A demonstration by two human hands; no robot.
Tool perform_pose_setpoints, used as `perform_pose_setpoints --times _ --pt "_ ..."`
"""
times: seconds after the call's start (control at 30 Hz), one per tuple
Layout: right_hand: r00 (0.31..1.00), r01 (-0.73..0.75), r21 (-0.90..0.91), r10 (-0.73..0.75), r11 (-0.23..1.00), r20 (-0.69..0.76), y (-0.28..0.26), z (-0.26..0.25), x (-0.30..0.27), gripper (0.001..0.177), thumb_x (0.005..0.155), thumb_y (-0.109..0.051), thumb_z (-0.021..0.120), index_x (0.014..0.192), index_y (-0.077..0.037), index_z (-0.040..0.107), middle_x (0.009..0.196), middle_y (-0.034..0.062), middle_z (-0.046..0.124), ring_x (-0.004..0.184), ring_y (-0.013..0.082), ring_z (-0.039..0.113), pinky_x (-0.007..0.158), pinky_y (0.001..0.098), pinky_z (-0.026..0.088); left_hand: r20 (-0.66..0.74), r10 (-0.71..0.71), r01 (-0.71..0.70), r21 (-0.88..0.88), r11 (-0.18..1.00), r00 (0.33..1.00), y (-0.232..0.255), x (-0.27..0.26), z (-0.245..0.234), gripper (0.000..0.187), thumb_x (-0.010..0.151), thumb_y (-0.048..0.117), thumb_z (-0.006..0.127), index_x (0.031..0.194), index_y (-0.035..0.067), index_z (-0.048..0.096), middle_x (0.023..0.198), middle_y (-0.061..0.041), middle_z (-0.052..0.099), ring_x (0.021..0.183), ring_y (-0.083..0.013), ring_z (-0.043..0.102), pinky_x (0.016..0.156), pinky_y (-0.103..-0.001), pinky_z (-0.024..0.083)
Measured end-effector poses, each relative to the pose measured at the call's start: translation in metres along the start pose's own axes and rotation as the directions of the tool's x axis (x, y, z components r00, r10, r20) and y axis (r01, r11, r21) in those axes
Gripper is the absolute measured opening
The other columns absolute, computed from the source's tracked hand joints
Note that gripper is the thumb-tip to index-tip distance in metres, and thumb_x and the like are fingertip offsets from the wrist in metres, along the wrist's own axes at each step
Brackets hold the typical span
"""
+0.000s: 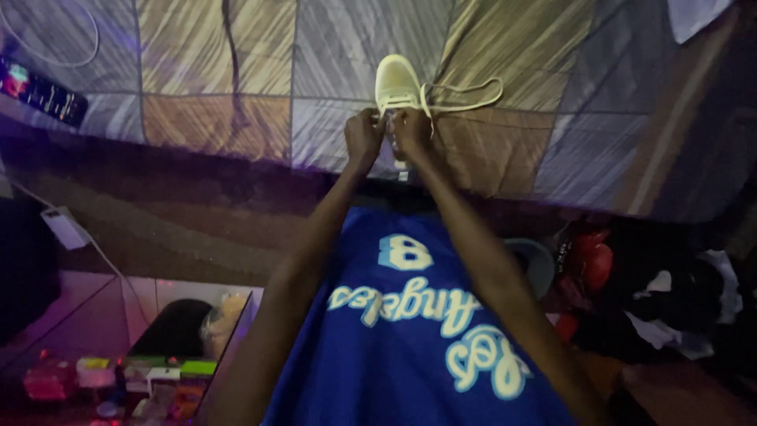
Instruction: Lacing a pair of white sneakers on a bed.
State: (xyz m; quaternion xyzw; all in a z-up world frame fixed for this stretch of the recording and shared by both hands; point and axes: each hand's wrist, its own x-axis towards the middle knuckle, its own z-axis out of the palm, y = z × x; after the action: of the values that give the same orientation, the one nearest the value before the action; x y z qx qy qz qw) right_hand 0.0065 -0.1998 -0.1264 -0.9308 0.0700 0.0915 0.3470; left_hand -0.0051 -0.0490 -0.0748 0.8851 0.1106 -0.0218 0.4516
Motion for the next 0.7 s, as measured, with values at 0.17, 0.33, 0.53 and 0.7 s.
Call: perform_pose_setpoints --times 0.17,0.33,0.53,0.7 --pt "0.992 -0.093 -0.03 0.09 0.995 -0.087 -0.017 0.012 0.003 0.021 0.083 -0.027 0.073 0.079 -0.007 0.078 0.075 0.0153 0.073 0.068 0.0339 0.071 0.064 0.0467 0.054 0.069 0.039 -0.038 -0.022 0.999 0.997 -0.002 0.002 -0.013 0.018 0.088 0.02 0.074 0.09 0.002 0.077 0.081 -0.022 0.072 0.075 -0.0395 0.071 0.07 -0.049 0.054" --pt "0.989 -0.149 0.064 0.15 0.987 -0.01 -0.025 0.001 -0.005 0.02 0.088 -0.027 0.072 0.084 -0.008 0.077 0.066 0.0102 0.072 0.058 0.0247 0.069 0.06 0.0436 0.054 0.156 0.003 0.006 -0.056 0.998 0.988 -0.004 0.003 -0.014 0.018 0.087 0.018 0.072 0.094 0.002 0.078 0.079 -0.022 0.072 0.073 -0.0391 0.072 0.069 -0.049 0.054" --pt "0.932 -0.357 0.381 0.301 0.853 0.2 -0.039 -0.006 -0.012 0.012 0.094 -0.019 0.066 0.093 -0.009 0.072 0.06 0.0043 0.063 0.045 0.016 0.059 0.042 0.0371 0.048 0.066 0.095 -0.089 -0.083 0.993 0.993 -0.01 0.0 -0.011 0.022 0.089 0.019 0.072 0.1 0.001 0.078 0.086 -0.023 0.075 0.078 -0.0388 0.073 0.071 -0.047 0.055" --pt "0.924 -0.381 0.254 0.354 0.889 0.146 -0.068 -0.016 -0.011 0.023 0.098 -0.022 0.064 0.087 -0.004 0.073 0.061 0.008 0.066 0.047 0.0187 0.064 0.045 0.0398 0.051 0.08 -0.004 0.01 -0.066 0.998 0.997 -0.002 0.003 -0.011 0.029 0.089 0.029 0.074 0.097 0.001 0.078 0.085 -0.022 0.075 0.078 -0.0374 0.074 0.071 -0.047 0.056"
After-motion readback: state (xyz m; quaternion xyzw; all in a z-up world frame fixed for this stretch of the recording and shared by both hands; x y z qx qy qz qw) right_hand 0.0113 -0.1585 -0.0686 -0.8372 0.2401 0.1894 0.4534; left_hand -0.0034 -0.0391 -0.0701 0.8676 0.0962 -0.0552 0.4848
